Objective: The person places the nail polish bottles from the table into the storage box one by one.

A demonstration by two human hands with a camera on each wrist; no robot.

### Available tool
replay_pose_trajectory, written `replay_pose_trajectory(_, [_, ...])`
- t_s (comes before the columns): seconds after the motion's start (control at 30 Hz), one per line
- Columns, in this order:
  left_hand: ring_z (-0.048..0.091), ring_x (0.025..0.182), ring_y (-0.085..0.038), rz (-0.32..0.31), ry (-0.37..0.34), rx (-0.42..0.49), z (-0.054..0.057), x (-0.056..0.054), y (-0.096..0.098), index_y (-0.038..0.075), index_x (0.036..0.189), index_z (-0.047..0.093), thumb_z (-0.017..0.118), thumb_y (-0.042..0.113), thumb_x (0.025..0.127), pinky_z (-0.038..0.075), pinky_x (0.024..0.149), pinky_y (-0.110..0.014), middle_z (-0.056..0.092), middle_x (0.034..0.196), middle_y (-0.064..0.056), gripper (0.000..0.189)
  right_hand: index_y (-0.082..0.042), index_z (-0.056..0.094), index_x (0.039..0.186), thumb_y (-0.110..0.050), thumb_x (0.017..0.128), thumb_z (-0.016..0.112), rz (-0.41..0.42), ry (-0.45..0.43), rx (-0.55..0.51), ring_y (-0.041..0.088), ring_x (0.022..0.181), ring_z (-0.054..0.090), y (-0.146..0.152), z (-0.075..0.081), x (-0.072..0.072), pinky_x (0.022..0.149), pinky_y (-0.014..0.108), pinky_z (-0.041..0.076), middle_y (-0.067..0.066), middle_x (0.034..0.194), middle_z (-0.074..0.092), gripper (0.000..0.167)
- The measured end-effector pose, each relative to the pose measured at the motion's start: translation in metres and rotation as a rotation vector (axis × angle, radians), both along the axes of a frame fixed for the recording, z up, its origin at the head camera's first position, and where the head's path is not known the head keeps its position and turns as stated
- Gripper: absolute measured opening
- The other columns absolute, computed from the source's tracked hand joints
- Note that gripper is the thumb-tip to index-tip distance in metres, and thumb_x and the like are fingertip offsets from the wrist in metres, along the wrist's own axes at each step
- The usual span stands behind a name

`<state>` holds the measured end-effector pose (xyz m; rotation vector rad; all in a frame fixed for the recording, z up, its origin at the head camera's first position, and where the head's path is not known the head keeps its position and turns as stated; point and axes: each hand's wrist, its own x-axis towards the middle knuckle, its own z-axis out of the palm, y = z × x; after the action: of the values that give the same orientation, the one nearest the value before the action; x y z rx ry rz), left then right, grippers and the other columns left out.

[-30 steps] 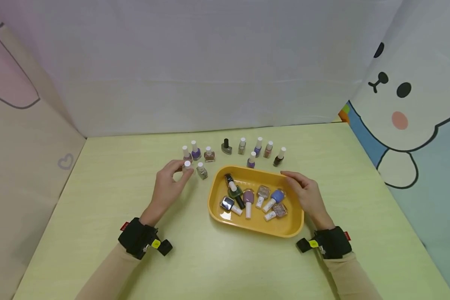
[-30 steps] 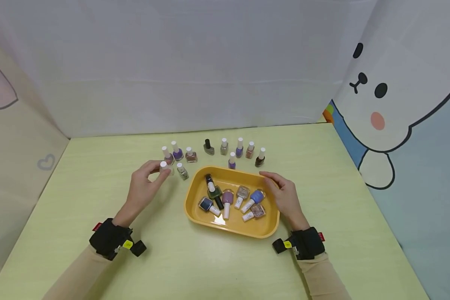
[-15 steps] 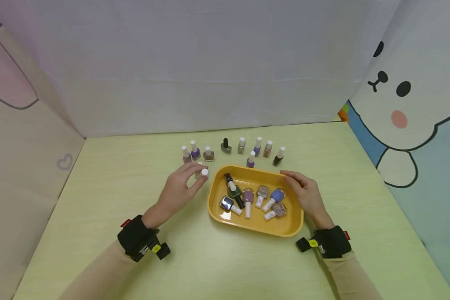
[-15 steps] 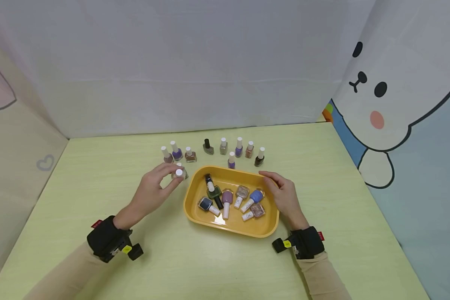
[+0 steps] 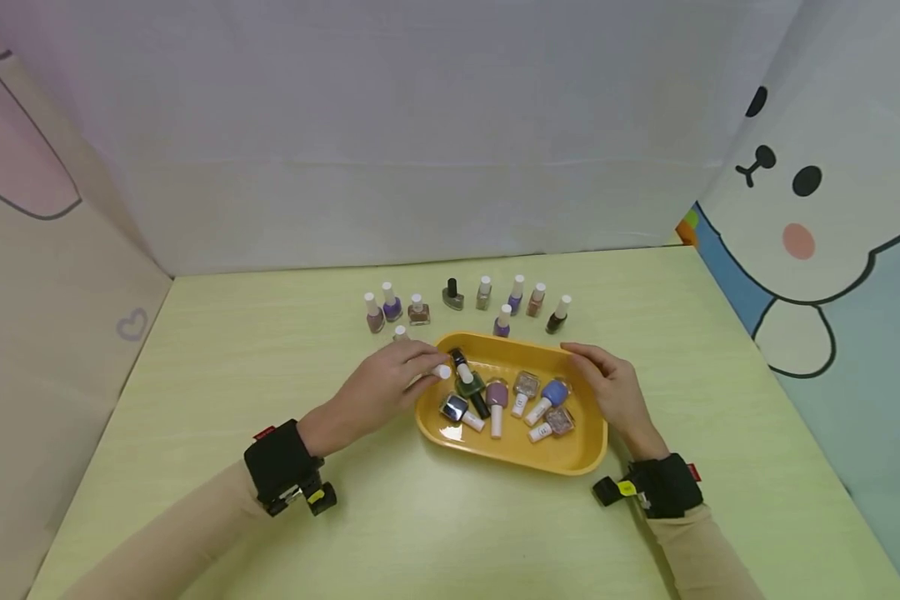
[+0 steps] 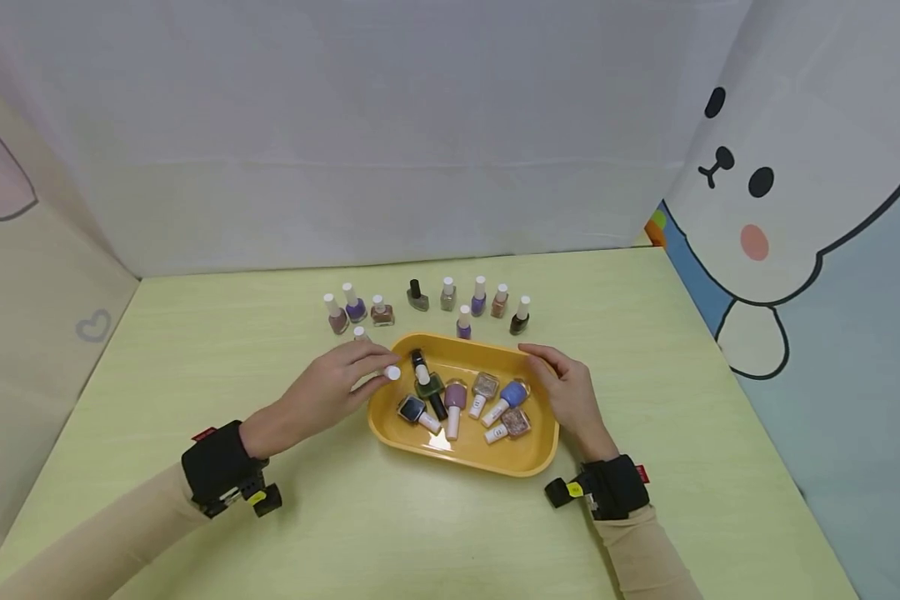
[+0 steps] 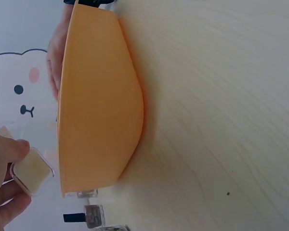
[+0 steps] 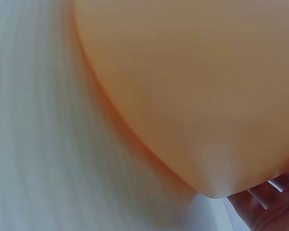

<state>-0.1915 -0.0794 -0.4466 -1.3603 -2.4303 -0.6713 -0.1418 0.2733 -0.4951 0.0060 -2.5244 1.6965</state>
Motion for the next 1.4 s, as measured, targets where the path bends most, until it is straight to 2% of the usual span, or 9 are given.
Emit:
replay_pose_trajectory(0.13, [0.07,0.106,-0.022,-0.074,0.056,-0.073,0.002,0.002,0.006,0.004,0.119,0.075,0.084,0.011,0.088,0.059,0.096,-0.033,0.074,0.114,-0.007,0.034,0.002,0.065,0.134,-0.016,0.11,0.052,0.005,0.003,-0.003,-0.011,0.108,0.058,0.0,-0.002,0.0,0.097,0.005,0.045,0.023,0.132,0.066,0.033])
replay_pose_trajectory(0.27, [0.07,0.106,-0.019,-0.126,0.14,-0.192,0.006,0.004,0.012,0.004,0.122,0.075,0.084,0.014,0.087,0.058,0.098,-0.032,0.074,0.114,-0.005,0.036,0.003,0.065,0.134,-0.015,0.11,0.052,0.009,0.012,-0.003,-0.012,0.109,0.058,0.0,-0.003,-0.001,0.098,0.005,0.045,0.023,0.132,0.066,0.033])
replay_pose_trajectory(0.5, [0.067,0.112,-0.018,-0.192,0.293,-0.448,0.007,0.004,0.022,0.007,0.125,0.073,0.08,0.008,0.09,0.056,0.101,-0.032,0.072,0.12,-0.004,0.036,0.003,0.065,0.134,-0.015,0.11,0.052,0.004,0.008,-0.004,-0.012,0.108,0.058,-0.001,-0.003,-0.001,0.097,0.005,0.045,0.024,0.133,0.066,0.033])
replay_pose_trajectory(0.7, [0.065,0.115,-0.016,-0.248,0.461,-0.65,0.011,0.006,0.032,0.013,0.127,0.072,0.074,0.016,0.096,0.053,0.103,-0.029,0.071,0.124,0.0,0.031,0.003,0.065,0.134,-0.016,0.11,0.052,0.003,0.005,0.001,-0.012,0.107,0.058,0.0,-0.003,0.0,0.097,0.005,0.046,0.024,0.133,0.066,0.033])
replay_pose_trajectory(0.87, [0.063,0.111,-0.015,-0.28,0.548,-0.766,0.011,0.01,0.043,0.017,0.126,0.073,0.067,0.022,0.101,0.052,0.1,-0.027,0.07,0.119,0.003,0.026,0.002,0.065,0.134,-0.017,0.11,0.052,-0.005,0.0,0.01,-0.012,0.108,0.058,0.0,-0.001,0.001,0.097,0.004,0.045,0.022,0.133,0.066,0.034])
replay_pose_trajectory(1.03, [0.064,0.106,-0.013,-0.315,0.591,-0.831,0.013,0.011,0.05,0.018,0.124,0.073,0.066,0.023,0.103,0.053,0.096,-0.025,0.07,0.117,0.003,0.022,0.001,0.065,0.134,-0.017,0.109,0.052,0.001,0.007,0.002,-0.011,0.108,0.058,0.002,0.0,0.001,0.097,0.005,0.045,0.022,0.133,0.066,0.033])
replay_pose_trajectory(1.17, [0.064,0.105,-0.012,-0.348,0.595,-0.875,0.013,0.012,0.056,0.021,0.121,0.075,0.065,0.022,0.103,0.053,0.096,-0.025,0.07,0.119,0.004,0.02,0.002,0.065,0.134,-0.016,0.109,0.052,0.004,0.012,0.0,-0.011,0.109,0.058,0.002,0.001,0.001,0.097,0.005,0.045,0.022,0.133,0.066,0.033])
replay_pose_trajectory(1.4, [0.064,0.113,-0.012,-0.363,0.621,-0.95,0.011,0.015,0.064,0.023,0.12,0.075,0.059,0.022,0.106,0.052,0.098,-0.025,0.07,0.126,0.004,0.02,0.002,0.065,0.134,-0.015,0.109,0.052,0.014,0.02,-0.006,-0.011,0.109,0.058,0.001,0.0,0.0,0.097,0.005,0.045,0.024,0.133,0.065,0.033])
